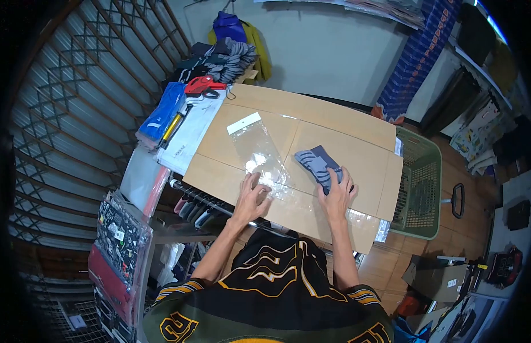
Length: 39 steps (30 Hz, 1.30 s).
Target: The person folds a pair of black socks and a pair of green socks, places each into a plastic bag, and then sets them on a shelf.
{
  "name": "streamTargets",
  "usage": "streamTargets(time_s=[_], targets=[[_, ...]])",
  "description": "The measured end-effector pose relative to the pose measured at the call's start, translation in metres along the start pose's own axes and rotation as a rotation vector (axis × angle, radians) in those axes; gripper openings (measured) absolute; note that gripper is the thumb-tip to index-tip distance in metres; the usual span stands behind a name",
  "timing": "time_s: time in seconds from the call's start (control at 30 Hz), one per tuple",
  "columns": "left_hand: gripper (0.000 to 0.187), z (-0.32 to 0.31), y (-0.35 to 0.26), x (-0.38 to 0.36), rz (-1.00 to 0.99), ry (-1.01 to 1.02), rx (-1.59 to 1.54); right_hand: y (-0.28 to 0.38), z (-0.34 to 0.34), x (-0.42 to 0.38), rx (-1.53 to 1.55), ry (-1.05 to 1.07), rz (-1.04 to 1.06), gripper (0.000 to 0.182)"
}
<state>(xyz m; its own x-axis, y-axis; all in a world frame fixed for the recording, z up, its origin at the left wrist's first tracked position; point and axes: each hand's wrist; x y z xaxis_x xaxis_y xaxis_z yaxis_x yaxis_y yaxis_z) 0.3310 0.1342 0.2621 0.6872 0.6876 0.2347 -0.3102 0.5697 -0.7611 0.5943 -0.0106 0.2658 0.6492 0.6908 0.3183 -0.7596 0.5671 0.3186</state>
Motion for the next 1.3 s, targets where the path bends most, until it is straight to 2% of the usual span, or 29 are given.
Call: streamTargets(time_s=[0.1, 0.2, 0.23, 0.33, 0.47, 0.53, 0.67, 0.83, 0.93, 1.07, 1.2, 1.3], targets=[[0.038, 0.010, -0.013, 0.013, 0.012, 0.055, 0.027, -0.001, 0.009, 0.003, 0.013, 0.030, -0.007, 0.072], [0.046, 0.005, 0.010, 0.026, -0.019, -0.033, -0.054, 0.004, 0.017, 0.014, 0.066, 0.015, 0.032, 0.082], [0.052, 0.009, 0.015, 0.029, -0.020, -0.002, 0.005, 0.007, 0.017, 0.017, 0.089, 0.001, 0.049, 0.085], [0.056, 0.015, 0.021, 0.032, 0.055, 0.103, 0.065, 0.011, 0.013, 0.027, 0.093, 0.072, 0.078, 0.092], [0.058, 0.011, 0.032, 0.032, -0.021, 0.068, 0.091, 0.018, 0.009, 0.040, -0.019, 0.243, 0.053, 0.093], [0.055, 0.011, 0.033, 0.034, -0.029, 0.047, 0.106, 0.013, -0.001, 0.047, 0.039, 0.286, 0.038, 0.091], [0.047, 0.010, 0.031, 0.034, -0.045, 0.008, 0.091, 0.017, -0.019, 0.038, 0.091, 0.112, 0.085, 0.086], [0.026, 0.009, 0.032, 0.032, -0.049, -0.050, 0.037, 0.021, -0.016, 0.013, 0.379, 0.021, 0.157, 0.077], [0.019, 0.006, 0.036, 0.029, -0.064, -0.062, 0.040, 0.024, -0.002, -0.002, 0.552, 0.135, 0.268, 0.072], [0.016, 0.006, 0.036, 0.029, -0.090, -0.067, 0.025, 0.028, 0.011, -0.016, 0.525, 0.291, 0.454, 0.073], [0.016, 0.008, 0.034, 0.028, -0.097, -0.084, 0.006, 0.033, 0.018, -0.014, 0.382, 0.403, 0.518, 0.071], [0.016, 0.008, 0.033, 0.027, -0.094, -0.101, -0.024, 0.036, 0.017, -0.013, 0.375, 0.412, 0.480, 0.071]])
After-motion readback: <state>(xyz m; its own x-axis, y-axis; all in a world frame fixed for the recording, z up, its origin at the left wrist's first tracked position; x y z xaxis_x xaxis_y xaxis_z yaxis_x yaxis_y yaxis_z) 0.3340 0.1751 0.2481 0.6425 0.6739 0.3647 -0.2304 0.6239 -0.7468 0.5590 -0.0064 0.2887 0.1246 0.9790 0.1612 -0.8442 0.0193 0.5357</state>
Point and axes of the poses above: each hand's wrist, its own x-axis towards the middle knuckle, its own z-axis out of the back of the hand, y = z × x, and after that the axes turned 10 degrees about -x, right-handed
